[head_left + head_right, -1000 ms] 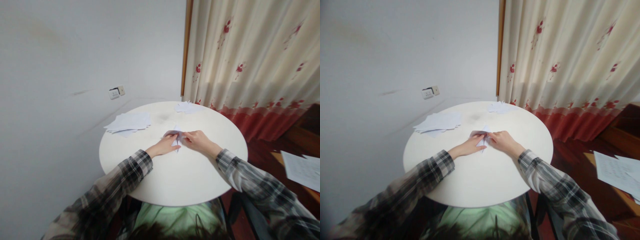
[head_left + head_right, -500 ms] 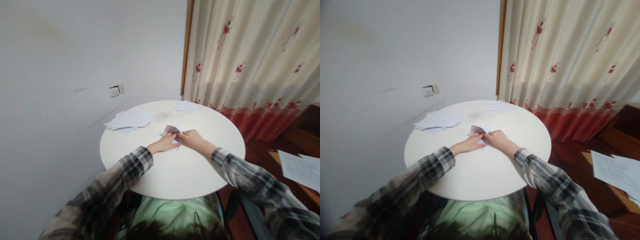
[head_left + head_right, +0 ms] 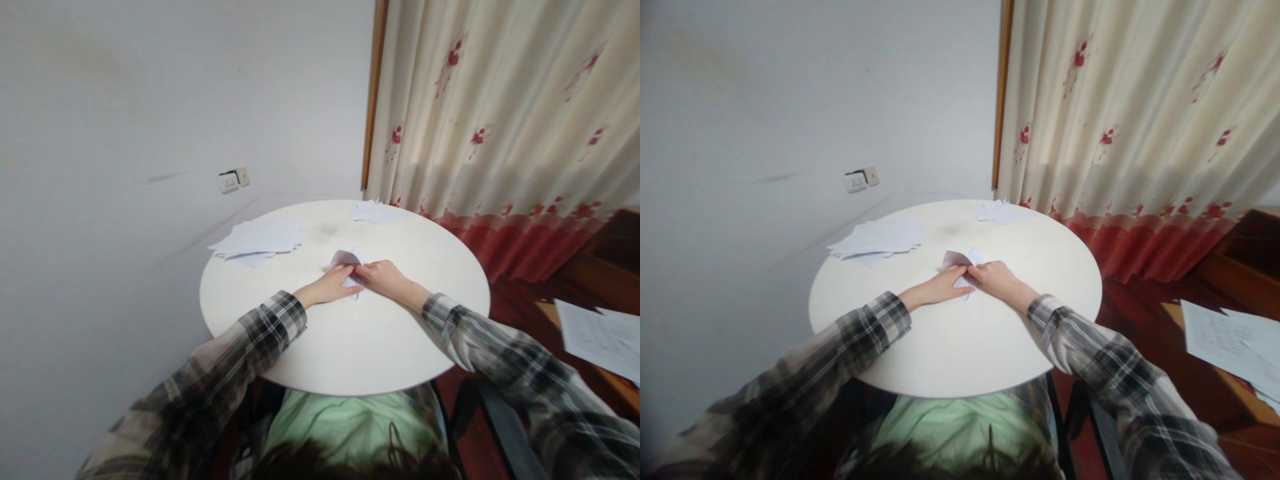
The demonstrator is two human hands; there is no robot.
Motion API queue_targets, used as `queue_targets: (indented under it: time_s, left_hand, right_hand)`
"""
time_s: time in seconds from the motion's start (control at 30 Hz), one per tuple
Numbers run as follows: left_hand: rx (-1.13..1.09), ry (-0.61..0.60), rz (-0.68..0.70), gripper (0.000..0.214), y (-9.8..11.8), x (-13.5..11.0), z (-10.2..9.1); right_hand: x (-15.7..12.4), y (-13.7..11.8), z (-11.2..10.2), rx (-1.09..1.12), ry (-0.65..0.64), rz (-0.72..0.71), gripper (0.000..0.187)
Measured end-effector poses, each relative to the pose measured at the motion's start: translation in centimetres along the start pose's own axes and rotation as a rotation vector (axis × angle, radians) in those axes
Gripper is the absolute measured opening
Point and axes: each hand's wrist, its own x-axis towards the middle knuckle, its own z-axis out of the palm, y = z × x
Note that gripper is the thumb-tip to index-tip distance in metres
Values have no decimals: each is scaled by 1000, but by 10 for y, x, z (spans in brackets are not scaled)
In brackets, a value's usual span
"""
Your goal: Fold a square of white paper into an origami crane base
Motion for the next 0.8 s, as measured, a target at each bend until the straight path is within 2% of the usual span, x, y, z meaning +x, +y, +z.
queue_targets:
  time_s: [0.17,0.33,0.5,0.67,0.8]
  left_hand:
    - [-72,85,-16,40,0,-2,2]
    - [-71,104,73,29,0,-2,1]
    - [-85,114,1,35,-3,-1,2]
    - [-124,82,16,39,-3,-1,1]
    - [-103,67,1,38,1,-1,-1]
  right_hand:
    - [0,0,0,57,1,53,19]
    - [-2,2,-4,71,9,104,21]
    - [-3,7,-6,95,76,163,28]
    - [-9,9,-5,183,221,83,38]
    - [-21,6,-5,237,268,47,29]
